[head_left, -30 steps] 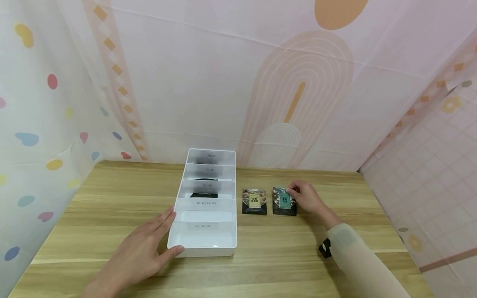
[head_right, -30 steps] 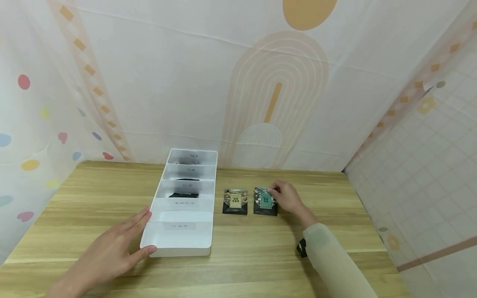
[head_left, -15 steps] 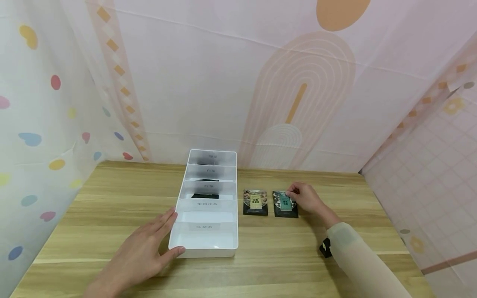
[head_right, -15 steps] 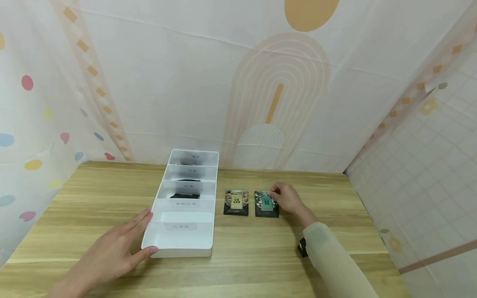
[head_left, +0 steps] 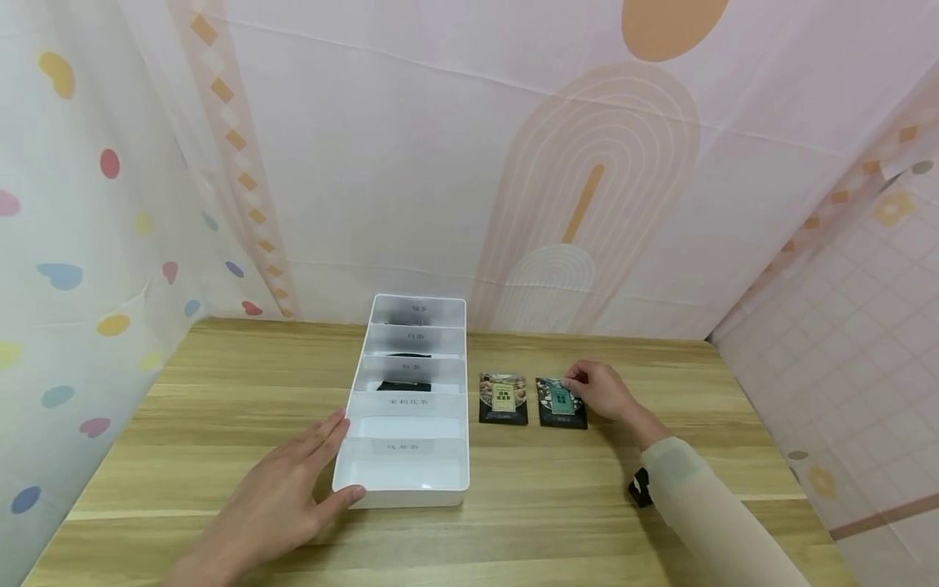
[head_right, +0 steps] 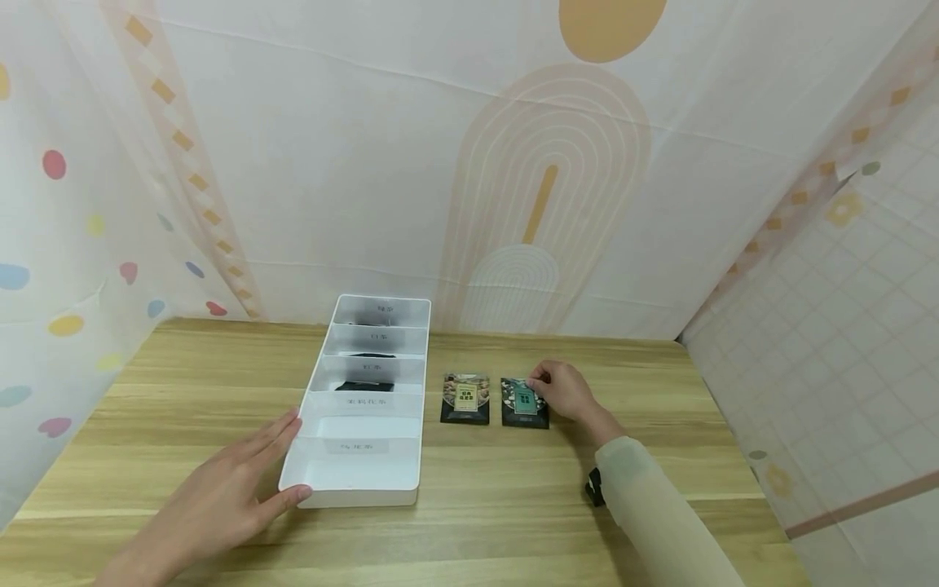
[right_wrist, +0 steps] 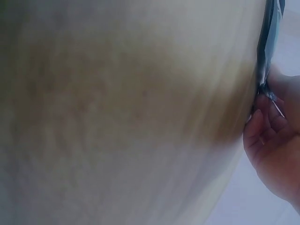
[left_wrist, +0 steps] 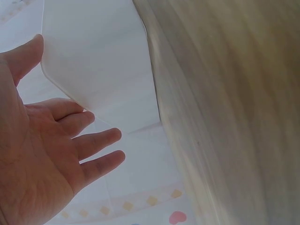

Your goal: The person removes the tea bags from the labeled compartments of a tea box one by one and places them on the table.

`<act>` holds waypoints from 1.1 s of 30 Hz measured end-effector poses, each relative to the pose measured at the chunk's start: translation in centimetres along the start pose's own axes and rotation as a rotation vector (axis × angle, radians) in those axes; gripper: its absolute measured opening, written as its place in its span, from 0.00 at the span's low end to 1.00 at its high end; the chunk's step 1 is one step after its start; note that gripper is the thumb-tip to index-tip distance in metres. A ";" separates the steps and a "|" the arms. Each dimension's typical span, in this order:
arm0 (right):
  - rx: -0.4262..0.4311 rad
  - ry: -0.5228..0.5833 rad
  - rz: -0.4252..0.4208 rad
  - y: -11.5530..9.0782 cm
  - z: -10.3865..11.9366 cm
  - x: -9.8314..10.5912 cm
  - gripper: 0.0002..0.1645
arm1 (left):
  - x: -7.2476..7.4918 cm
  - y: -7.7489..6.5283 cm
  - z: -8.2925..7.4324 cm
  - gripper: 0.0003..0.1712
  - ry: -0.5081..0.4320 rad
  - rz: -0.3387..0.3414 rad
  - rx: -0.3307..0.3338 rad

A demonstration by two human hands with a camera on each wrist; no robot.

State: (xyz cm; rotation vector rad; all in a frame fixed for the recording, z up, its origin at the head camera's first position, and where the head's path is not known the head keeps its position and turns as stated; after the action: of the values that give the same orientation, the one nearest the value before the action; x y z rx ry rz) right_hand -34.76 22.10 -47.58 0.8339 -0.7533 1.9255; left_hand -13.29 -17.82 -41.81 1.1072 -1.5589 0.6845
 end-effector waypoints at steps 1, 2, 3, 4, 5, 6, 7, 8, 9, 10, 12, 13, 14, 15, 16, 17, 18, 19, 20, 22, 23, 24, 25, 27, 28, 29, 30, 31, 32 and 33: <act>0.000 -0.001 0.002 0.0 0.0 0.0 0.06 | 0.0 0.0 0.0 0.48 0.001 0.000 -0.001; 0.001 -0.003 0.003 0.0 0.0 -0.1 0.06 | -0.1 0.0 0.0 0.48 0.001 0.002 -0.001; 0.004 -0.003 0.004 0.0 0.0 -0.1 0.06 | -0.1 0.0 0.0 0.48 0.000 0.004 0.000; 0.006 -0.004 0.004 0.0 0.0 -0.1 0.06 | -0.1 0.0 0.0 0.48 -0.001 0.008 0.003; 0.007 -0.001 0.004 0.0 0.0 -0.1 0.06 | -0.2 0.0 0.0 0.48 -0.003 0.012 0.004; 0.008 0.000 0.002 0.0 0.0 -0.1 0.05 | -0.2 -0.1 0.0 0.48 -0.005 0.016 0.005; 0.006 0.003 0.002 0.0 -0.1 -0.1 0.05 | -0.2 -0.1 0.0 0.48 -0.005 0.021 0.007; 0.005 0.008 0.001 0.0 -0.1 0.0 0.05 | -0.2 -0.1 0.0 0.48 -0.005 0.023 0.008; 0.002 0.015 -0.001 0.0 -0.2 0.0 0.05 | -0.2 -0.1 0.0 0.48 -0.006 0.024 0.008; -0.001 0.022 -0.001 0.0 -0.2 0.0 0.05 | -0.2 -0.1 0.0 0.48 -0.004 0.024 0.008; -0.008 0.034 -0.008 0.1 -0.4 0.0 0.05 | -0.2 -0.1 0.0 0.48 -0.002 0.023 0.007; -0.010 0.040 -0.013 0.1 -0.4 0.1 0.05 | -0.1 -0.1 0.0 0.48 -0.002 0.023 0.009; -0.008 0.045 -0.019 0.1 -0.4 0.2 0.05 | -0.1 -0.1 0.0 0.48 -0.003 0.024 0.010; -0.006 0.047 -0.026 0.0 -0.4 0.3 0.05 | -0.1 -0.1 0.0 0.48 -0.004 0.025 0.012; 0.000 0.048 -0.032 0.0 -0.3 0.4 0.05 | -0.1 -0.1 0.0 0.48 -0.005 0.027 0.016; 0.006 0.048 -0.039 0.0 -0.3 0.5 0.05 | -0.1 -0.1 0.1 0.48 -0.009 0.030 0.018; 0.006 0.055 -0.045 -0.1 -0.2 0.6 0.05 | -0.1 -0.1 0.1 0.49 -0.012 0.032 0.020; 0.008 0.059 -0.049 -0.2 -0.2 0.8 0.05 | -0.1 -0.1 0.1 0.48 -0.012 0.035 0.023; 0.011 0.062 -0.051 -0.3 -0.1 0.9 0.06 | -0.1 -0.1 0.1 0.48 -0.013 0.037 0.024; 0.006 0.078 -0.052 -0.4 0.0 1.1 0.06 | -0.1 -0.1 0.1 0.48 -0.013 0.037 0.022; 0.007 0.086 -0.051 -0.5 0.1 1.2 0.07 | -0.1 -0.1 0.1 0.48 -0.014 0.036 0.021; 0.004 0.096 -0.052 -0.6 0.2 1.3 0.07 | -0.1 -0.1 0.1 0.48 -0.014 0.035 0.019; 0.006 0.102 -0.049 -0.7 0.3 1.4 0.08 | -0.1 -0.1 0.0 0.49 -0.016 0.033 0.018; 0.012 0.113 -0.047 -1.0 0.7 1.6 0.09 | -0.1 -0.1 0.0 0.49 -0.019 0.029 0.015; 0.018 0.116 -0.048 -1.1 0.9 1.7 0.10 | -0.1 -0.1 0.0 0.49 -0.021 0.029 0.014; 0.026 0.115 -0.047 -1.2 1.2 1.8 0.10 | -0.1 -0.1 0.0 0.49 -0.022 0.029 0.014; 0.031 0.116 -0.048 -1.3 1.4 2.0 0.11 | -0.1 -0.1 0.0 0.49 -0.024 0.029 0.014; 0.037 0.115 -0.048 -1.4 1.6 2.1 0.12 | -0.1 -0.1 0.0 0.49 -0.023 0.032 0.015; 0.040 0.119 -0.052 -1.5 1.8 2.2 0.12 | -0.1 0.0 0.1 0.49 -0.023 0.034 0.017; 0.046 0.121 -0.057 -1.6 2.0 2.3 0.13 | -0.1 0.0 0.1 0.49 -0.023 0.036 0.017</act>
State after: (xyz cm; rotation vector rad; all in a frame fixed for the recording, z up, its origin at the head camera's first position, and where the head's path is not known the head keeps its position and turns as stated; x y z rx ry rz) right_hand -33.75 22.35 -44.33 0.7516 -0.6085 1.9297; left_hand -13.30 -17.86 -41.93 1.1055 -1.5984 0.7131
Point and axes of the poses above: each hand's wrist, its own y-axis towards the middle knuckle, its own x-axis out of the back of the hand, z = x × y, the point moved 9 cm from there along y, towards the middle knuckle, and after that the axes turned 12 degrees about z, right-handed, at the moved point
